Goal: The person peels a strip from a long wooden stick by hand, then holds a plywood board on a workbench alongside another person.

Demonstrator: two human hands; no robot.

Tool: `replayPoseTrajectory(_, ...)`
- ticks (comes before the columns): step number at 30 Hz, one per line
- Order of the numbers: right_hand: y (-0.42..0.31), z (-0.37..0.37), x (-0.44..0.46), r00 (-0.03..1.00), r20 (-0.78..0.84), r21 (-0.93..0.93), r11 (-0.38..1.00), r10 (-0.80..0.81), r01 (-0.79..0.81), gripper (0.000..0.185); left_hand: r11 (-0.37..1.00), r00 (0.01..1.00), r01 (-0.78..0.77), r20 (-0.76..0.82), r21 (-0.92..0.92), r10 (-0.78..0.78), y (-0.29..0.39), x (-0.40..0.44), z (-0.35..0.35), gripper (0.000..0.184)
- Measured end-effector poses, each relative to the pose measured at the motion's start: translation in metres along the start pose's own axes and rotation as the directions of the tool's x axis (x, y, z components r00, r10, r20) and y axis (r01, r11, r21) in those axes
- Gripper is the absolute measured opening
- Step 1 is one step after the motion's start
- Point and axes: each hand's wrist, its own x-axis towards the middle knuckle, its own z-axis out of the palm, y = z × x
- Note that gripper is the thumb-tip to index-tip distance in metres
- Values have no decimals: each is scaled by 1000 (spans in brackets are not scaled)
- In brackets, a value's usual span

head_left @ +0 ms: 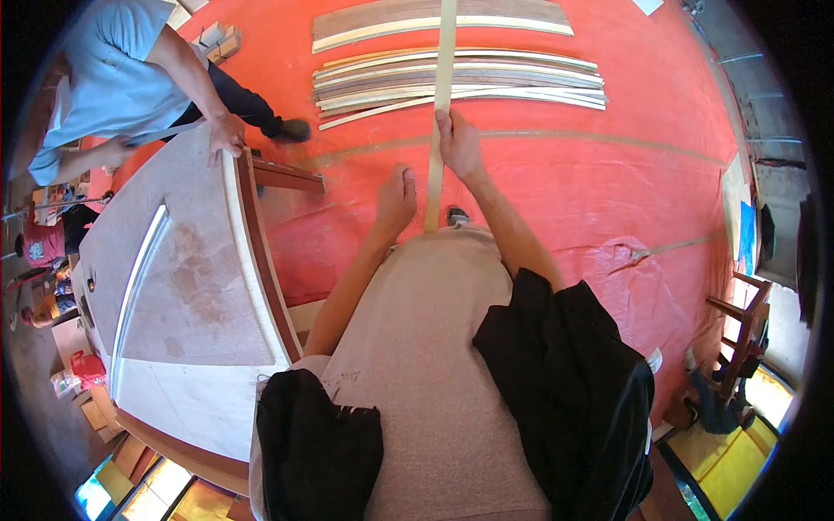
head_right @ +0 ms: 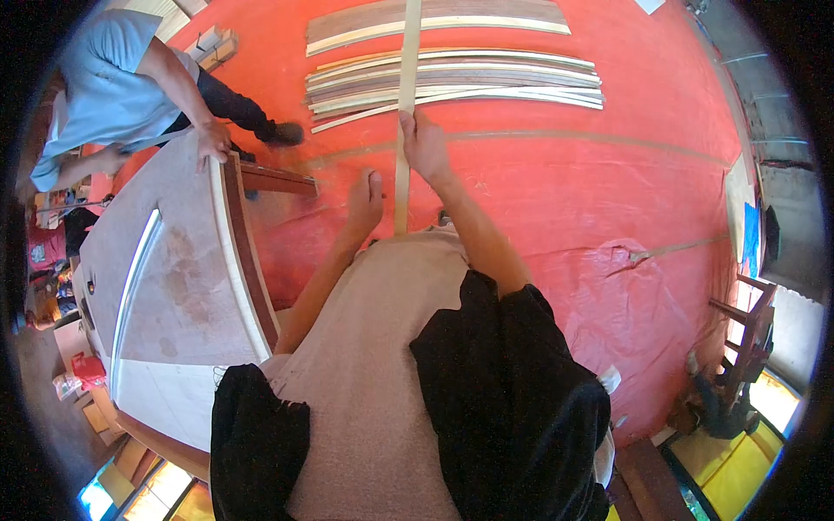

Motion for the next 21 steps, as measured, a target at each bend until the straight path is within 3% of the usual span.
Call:
replayPoseTrajectory(2,3,-3,10,999,34,-21,1000,-19,20,37,997,999,42,20,57,-44,-6,-2,-11,25)
replayPoseTrajectory(5,1,-15,39,998,28,9,998,-59,59,38,979,985,141,120,-144,-124,11,-2,-21,32)
replayPoseTrajectory(8,-22,-31,70,996,26,44,996,-84,83,46,751,976,195,204,-631,-81,51,18,-18,37)
replayPoseTrajectory(10,-53,-44,87,995,40,67,994,-86,84,49,638,958,193,283,-745,40,86,45,-21,37)
replayPoseTrajectory(13,-71,-47,110,998,40,124,991,-51,45,53,652,937,218,342,-726,68,153,79,-41,33)
replayPoseTrajectory(15,-93,-59,118,994,106,158,987,4,-20,54,680,932,212,354,-702,75,159,96,-43,29)
replayPoseTrajectory(18,-92,-66,121,998,46,108,994,-31,26,54,685,940,178,328,-707,95,168,102,-44,20)
replayPoseTrajectory(21,-81,-78,82,999,-41,2,999,34,-34,48,739,954,98,273,-667,120,162,108,-42,21)
